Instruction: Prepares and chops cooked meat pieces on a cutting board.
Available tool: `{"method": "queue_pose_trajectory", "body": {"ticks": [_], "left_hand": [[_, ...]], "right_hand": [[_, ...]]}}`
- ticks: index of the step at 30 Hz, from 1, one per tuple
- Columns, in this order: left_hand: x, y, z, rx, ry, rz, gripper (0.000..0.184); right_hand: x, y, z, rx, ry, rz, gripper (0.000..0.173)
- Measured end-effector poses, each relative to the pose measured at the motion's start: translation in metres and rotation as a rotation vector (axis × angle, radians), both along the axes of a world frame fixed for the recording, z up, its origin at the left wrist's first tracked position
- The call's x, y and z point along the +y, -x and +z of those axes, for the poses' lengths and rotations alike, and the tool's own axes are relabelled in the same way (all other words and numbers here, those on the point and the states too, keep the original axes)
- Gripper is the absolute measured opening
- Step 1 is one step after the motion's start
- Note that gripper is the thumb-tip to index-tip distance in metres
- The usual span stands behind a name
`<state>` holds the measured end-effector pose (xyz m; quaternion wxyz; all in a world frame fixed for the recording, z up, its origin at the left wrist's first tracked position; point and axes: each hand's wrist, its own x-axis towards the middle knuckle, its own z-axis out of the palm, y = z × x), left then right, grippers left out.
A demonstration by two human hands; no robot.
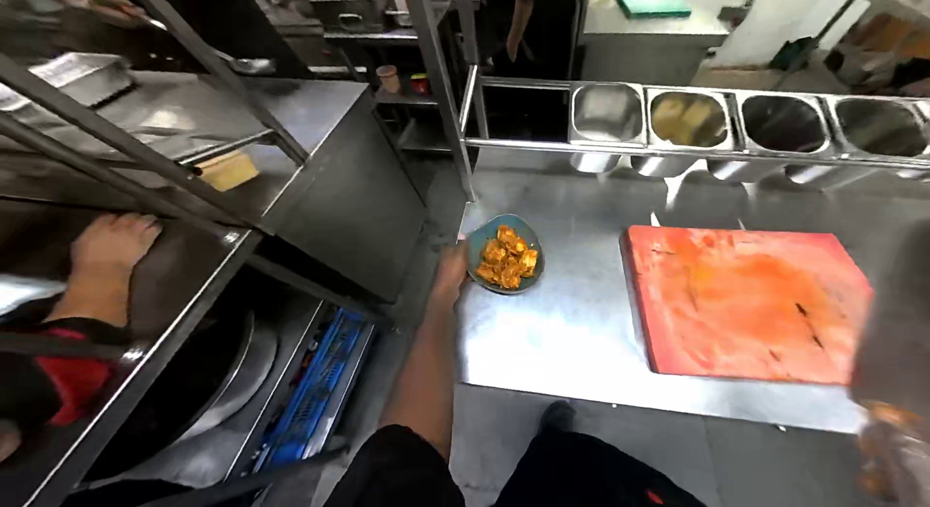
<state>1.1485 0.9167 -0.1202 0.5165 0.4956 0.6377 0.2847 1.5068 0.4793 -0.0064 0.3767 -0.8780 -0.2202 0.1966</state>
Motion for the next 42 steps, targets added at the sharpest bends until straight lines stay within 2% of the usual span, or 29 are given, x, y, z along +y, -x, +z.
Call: {"method": "queue_pose_trajectory", "body": {"ticks": [2, 4, 12, 15, 18, 20, 23, 26, 30, 33, 36, 42], "left_hand": [[-0.002, -0.014, 0.000, 0.082, -0.040, -0.079, 0.050], [-0.015, -0.034, 0.002, 0.090, -0.021, -0.166, 0.044], [-0.080, -0.125, 0.010, 0.025, 0.082, -0.261, 0.045], [-0.092, -0.144, 0.015, 0.085, 0.073, -0.264, 0.045], [-0.095, -0.157, 0.024, 0.255, -0.021, -0.281, 0.045], [-0.094, -0.171, 0.048, 0.450, -0.126, -0.336, 0.044], [-0.104, -0.212, 0.102, 0.738, -0.279, -0.440, 0.042], [-0.124, -0.261, 0.134, 0.815, -0.462, -0.473, 0.040], [-0.158, -0.326, 0.130, 0.779, -0.706, -0.568, 0.034], [-0.165, -0.357, 0.116, 0.803, -0.861, -0.622, 0.030], [-0.156, -0.363, 0.116, 0.839, -0.879, -0.641, 0.030], [-0.136, -0.346, 0.105, 0.798, -0.696, -0.535, 0.036]], "right_hand": [[0.015, -0.042, -0.025, 0.012, 0.392, 0.255, 0.041], [0.026, -0.073, -0.044, 0.013, 0.619, 0.425, 0.040], [0.023, -0.125, -0.064, 0.261, 0.451, 0.381, 0.032], [0.018, -0.145, -0.076, 0.480, 0.293, 0.348, 0.023], [0.015, -0.159, -0.085, 0.679, 0.208, 0.299, 0.021], [0.015, -0.165, -0.084, 0.730, 0.186, 0.291, 0.021], [0.006, -0.170, -0.084, 0.775, 0.135, 0.292, 0.020], [-0.010, -0.171, -0.094, 0.836, 0.009, 0.242, 0.017], [-0.027, -0.175, -0.104, 0.844, -0.064, 0.167, 0.016], [-0.038, -0.183, -0.106, 0.807, -0.071, 0.160, 0.018], [-0.041, -0.185, -0.108, 0.787, -0.098, 0.150, 0.021], [-0.043, -0.176, -0.104, 0.765, -0.075, 0.108, 0.022]]}}
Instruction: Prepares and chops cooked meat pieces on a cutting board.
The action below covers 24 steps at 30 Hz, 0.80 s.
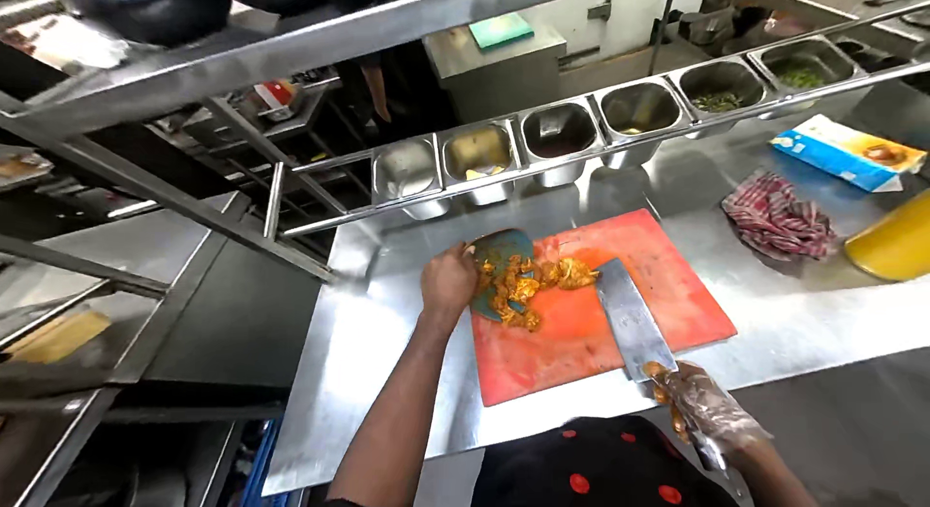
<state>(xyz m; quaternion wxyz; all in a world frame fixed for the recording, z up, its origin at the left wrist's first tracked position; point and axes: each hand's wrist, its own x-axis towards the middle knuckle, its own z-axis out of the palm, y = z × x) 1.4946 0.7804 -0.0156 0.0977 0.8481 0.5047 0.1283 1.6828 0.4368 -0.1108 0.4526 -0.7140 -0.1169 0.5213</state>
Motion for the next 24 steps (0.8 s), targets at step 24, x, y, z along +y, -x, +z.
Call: {"method": "queue_pose_trajectory", "body": {"ticks": [24], "left_hand": [[-0.005, 0.017, -0.031, -0.385, -0.232, -0.061, 0.027]], "right_hand": [[0.046, 0.026, 0.067, -0.562, 0.058, 0.354, 0.034]]}}
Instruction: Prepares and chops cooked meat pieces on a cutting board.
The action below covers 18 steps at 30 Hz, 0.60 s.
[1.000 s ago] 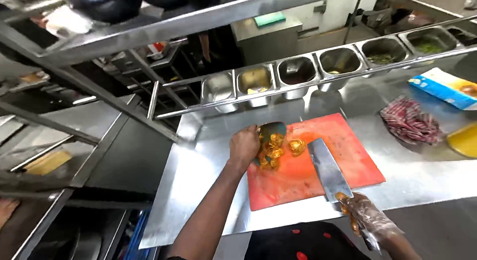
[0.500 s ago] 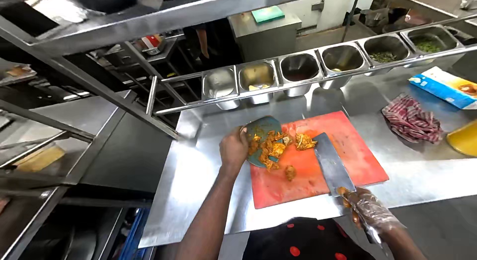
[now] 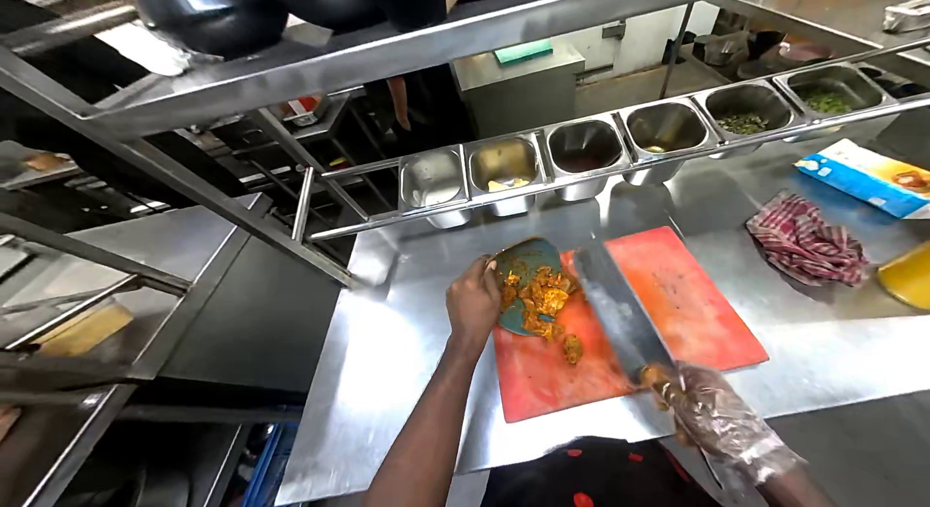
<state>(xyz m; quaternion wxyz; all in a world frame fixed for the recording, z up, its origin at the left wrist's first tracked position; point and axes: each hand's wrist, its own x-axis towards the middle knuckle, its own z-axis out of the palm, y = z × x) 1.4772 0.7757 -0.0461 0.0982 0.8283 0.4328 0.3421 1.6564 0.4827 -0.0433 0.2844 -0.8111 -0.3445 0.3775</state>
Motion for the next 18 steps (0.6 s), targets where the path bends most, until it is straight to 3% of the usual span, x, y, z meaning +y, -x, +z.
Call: {"method": "queue_pose_trajectory", "body": {"ticks": [3, 7, 12, 18], "left_hand": [[-0.006, -0.003, -0.003, -0.037, -0.013, 0.017, 0.028], [-0.007, 0.004, -0.007, -0.098, -0.031, 0.065, 0.027], [-0.003, 0.026, -0.010, -0.121, 0.038, 0.144, 0.027], [-0.006, 0.039, -0.010, -0.145, 0.102, 0.189, 0.027]], "right_hand": [[0.011, 0.016, 0.000, 0.237, 0.021, 0.166, 0.030], [0.026, 0.030, 0.005, -0.082, 0.267, 0.317, 0.041], [0.018, 0.030, 0.000, -0.239, 0.391, 0.244, 0.043], [0.031, 0.044, 0.004, -0.067, 0.171, 0.195, 0.035]]}}
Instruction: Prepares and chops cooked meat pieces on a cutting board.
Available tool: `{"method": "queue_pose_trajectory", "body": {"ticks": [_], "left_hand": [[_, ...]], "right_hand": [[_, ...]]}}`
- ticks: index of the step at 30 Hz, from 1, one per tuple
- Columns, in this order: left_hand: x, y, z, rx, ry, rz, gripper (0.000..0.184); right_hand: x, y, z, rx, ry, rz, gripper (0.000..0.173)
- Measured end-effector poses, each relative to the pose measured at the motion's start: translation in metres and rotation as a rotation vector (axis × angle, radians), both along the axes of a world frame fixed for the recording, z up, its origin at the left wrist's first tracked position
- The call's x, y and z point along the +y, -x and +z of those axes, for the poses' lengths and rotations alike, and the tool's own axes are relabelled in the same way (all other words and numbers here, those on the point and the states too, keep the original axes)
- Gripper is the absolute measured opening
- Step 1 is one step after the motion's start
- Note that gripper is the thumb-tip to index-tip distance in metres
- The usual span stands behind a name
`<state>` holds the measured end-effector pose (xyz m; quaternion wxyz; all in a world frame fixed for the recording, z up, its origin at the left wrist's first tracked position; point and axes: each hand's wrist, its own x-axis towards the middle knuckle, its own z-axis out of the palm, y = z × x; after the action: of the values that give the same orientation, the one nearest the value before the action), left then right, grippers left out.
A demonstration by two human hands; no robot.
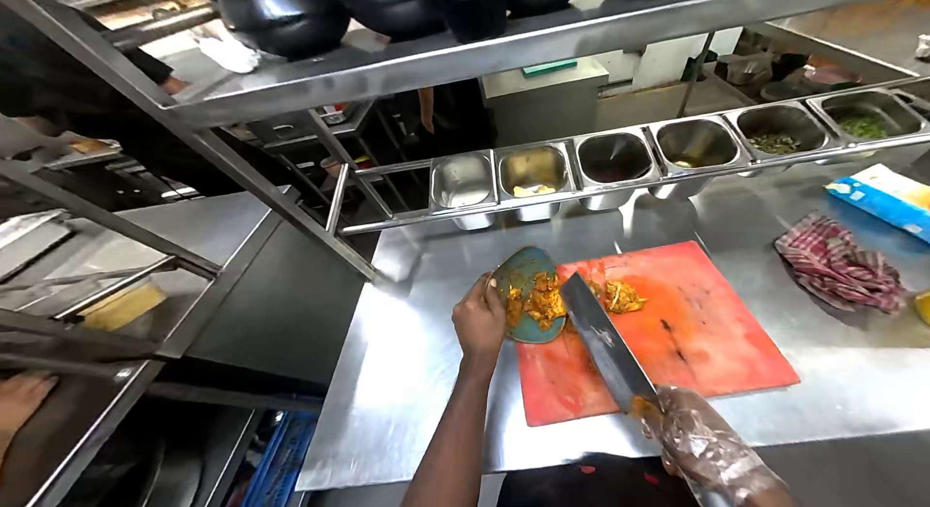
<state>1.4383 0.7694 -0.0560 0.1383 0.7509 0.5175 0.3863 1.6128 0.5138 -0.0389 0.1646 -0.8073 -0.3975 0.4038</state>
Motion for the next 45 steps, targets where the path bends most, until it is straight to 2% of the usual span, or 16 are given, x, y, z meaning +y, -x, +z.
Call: {"method": "queue_pose_trajectory", "body": {"ticks": [3, 6, 9, 12, 20, 23, 26, 30, 33, 35, 37, 39, 40, 41, 42, 45], "left_hand": [[-0.004, 0.001, -0.003, -0.008, -0.002, -0.008, 0.027], [-0.007, 0.010, -0.006, 0.010, -0.024, -0.010, 0.027], [-0.001, 0.030, -0.007, -0.002, 0.013, 0.041, 0.027], [0.011, 0.059, 0.001, -0.072, 0.161, 0.112, 0.028], [0.034, 0.133, -0.038, -0.636, 0.537, 0.409, 0.025], [0.035, 0.139, -0.058, -0.783, 0.570, 0.453, 0.024], [0.034, 0.134, -0.069, -0.917, 0.576, 0.426, 0.025], [0.033, 0.117, -0.069, -0.940, 0.576, 0.399, 0.035], [0.025, 0.108, -0.069, -0.868, 0.479, 0.411, 0.071], [0.015, 0.103, -0.072, -0.824, 0.372, 0.442, 0.074], [-0.002, 0.103, -0.077, -0.783, 0.283, 0.436, 0.071], [-0.021, 0.105, -0.083, -0.739, 0.219, 0.430, 0.069], [-0.031, 0.106, -0.088, -0.717, 0.195, 0.429, 0.068], [-0.041, 0.107, -0.094, -0.687, 0.173, 0.432, 0.067], [-0.050, 0.108, -0.099, -0.658, 0.158, 0.426, 0.066], [-0.077, 0.105, -0.107, -0.571, 0.127, 0.362, 0.063]], "right_hand": [[0.017, 0.018, 0.016, -0.168, 0.150, 0.087, 0.041], [0.017, 0.023, 0.015, -0.335, 0.236, 0.083, 0.039], [0.008, 0.013, 0.010, -0.364, 0.252, 0.013, 0.037], [-0.001, 0.000, 0.010, -0.325, 0.197, -0.041, 0.039], [-0.046, -0.014, -0.009, -0.104, 0.004, -0.253, 0.035], [-0.051, -0.001, -0.013, -0.161, 0.057, -0.195, 0.036], [-0.037, 0.024, -0.008, -0.285, 0.245, 0.013, 0.041], [-0.006, 0.039, 0.001, -0.307, 0.235, 0.152, 0.043], [0.010, 0.038, 0.007, -0.386, 0.196, 0.207, 0.043], [0.010, 0.032, 0.012, -0.506, 0.062, 0.180, 0.037], [0.006, 0.025, 0.019, -0.659, -0.233, 0.125, 0.032], [0.011, 0.019, 0.015, -0.846, -0.633, 0.072, 0.032], [0.017, 0.019, 0.013, -0.877, -0.728, 0.045, 0.033], [0.021, 0.021, 0.009, -0.870, -0.721, 0.049, 0.032], [0.024, 0.024, 0.005, -0.822, -0.597, 0.086, 0.029], [0.059, 0.033, -0.005, -0.534, 0.217, 0.249, 0.031]]}}
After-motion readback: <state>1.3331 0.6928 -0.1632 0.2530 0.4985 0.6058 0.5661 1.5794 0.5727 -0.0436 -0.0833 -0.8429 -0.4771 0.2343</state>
